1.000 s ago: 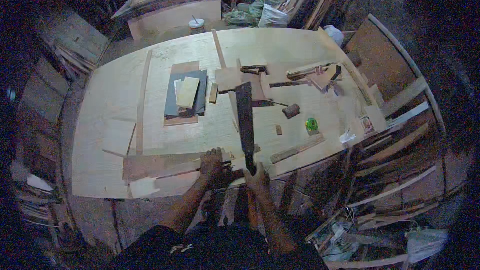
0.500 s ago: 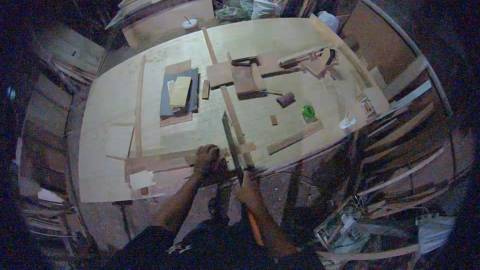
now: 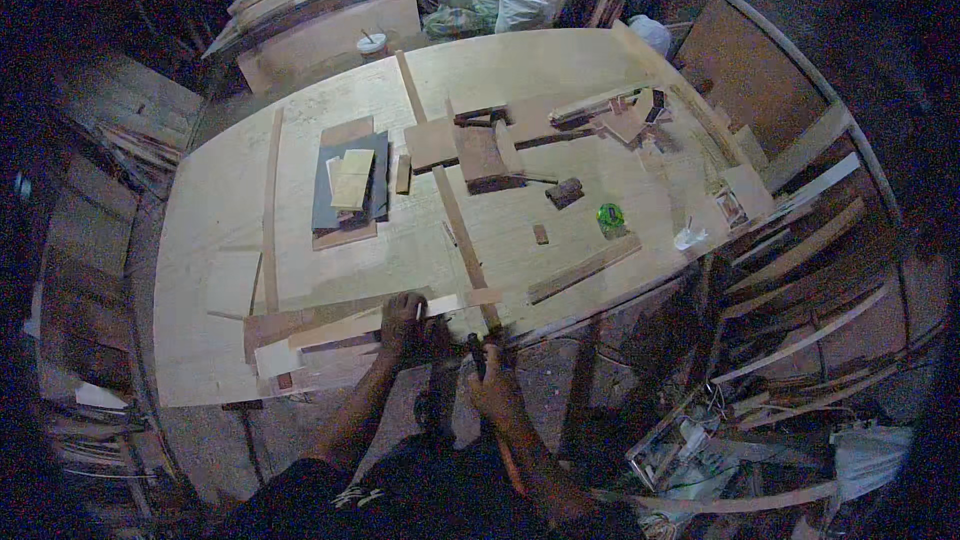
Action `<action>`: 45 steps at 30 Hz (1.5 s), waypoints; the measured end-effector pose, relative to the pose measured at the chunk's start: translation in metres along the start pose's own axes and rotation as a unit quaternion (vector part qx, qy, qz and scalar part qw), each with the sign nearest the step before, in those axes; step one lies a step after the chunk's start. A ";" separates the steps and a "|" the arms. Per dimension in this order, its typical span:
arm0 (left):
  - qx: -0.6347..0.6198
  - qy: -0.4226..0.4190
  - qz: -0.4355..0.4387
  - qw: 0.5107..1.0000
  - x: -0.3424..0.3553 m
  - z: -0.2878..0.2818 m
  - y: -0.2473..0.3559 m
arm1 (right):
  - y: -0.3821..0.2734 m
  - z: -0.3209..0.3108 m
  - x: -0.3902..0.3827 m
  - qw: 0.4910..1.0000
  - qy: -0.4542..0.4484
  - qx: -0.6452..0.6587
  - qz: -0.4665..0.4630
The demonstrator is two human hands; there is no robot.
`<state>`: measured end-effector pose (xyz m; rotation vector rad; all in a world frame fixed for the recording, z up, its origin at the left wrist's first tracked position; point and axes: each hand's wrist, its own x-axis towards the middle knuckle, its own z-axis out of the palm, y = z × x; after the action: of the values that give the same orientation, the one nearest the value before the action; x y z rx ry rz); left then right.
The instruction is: Measuring and cutting a piece of wood using a hand saw on a workshop bench.
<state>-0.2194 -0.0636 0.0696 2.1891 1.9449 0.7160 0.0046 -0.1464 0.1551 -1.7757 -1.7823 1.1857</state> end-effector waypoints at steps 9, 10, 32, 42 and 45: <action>-0.069 0.022 0.050 0.996 -0.003 0.003 -0.019 | 0.029 0.026 0.001 0.999 0.035 0.012 -0.033; -0.077 0.013 0.050 0.996 -0.003 0.002 -0.022 | 0.023 0.025 0.003 0.999 0.031 0.013 -0.034; -0.005 0.003 0.036 0.999 0.011 0.012 -0.033 | 0.004 0.029 -0.001 0.998 -0.048 -0.032 0.012; -0.051 0.018 -0.001 0.999 -0.001 0.012 -0.017 | 0.000 0.011 0.001 0.993 -0.100 -0.064 -0.002; -0.029 0.038 0.002 0.999 -0.005 0.017 -0.019 | 0.005 0.016 0.006 0.988 -0.091 -0.125 0.002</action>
<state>-0.2292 -0.0619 0.0459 2.1640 1.9290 0.8566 -0.0050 -0.1465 0.1400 -1.8549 -2.1154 1.2050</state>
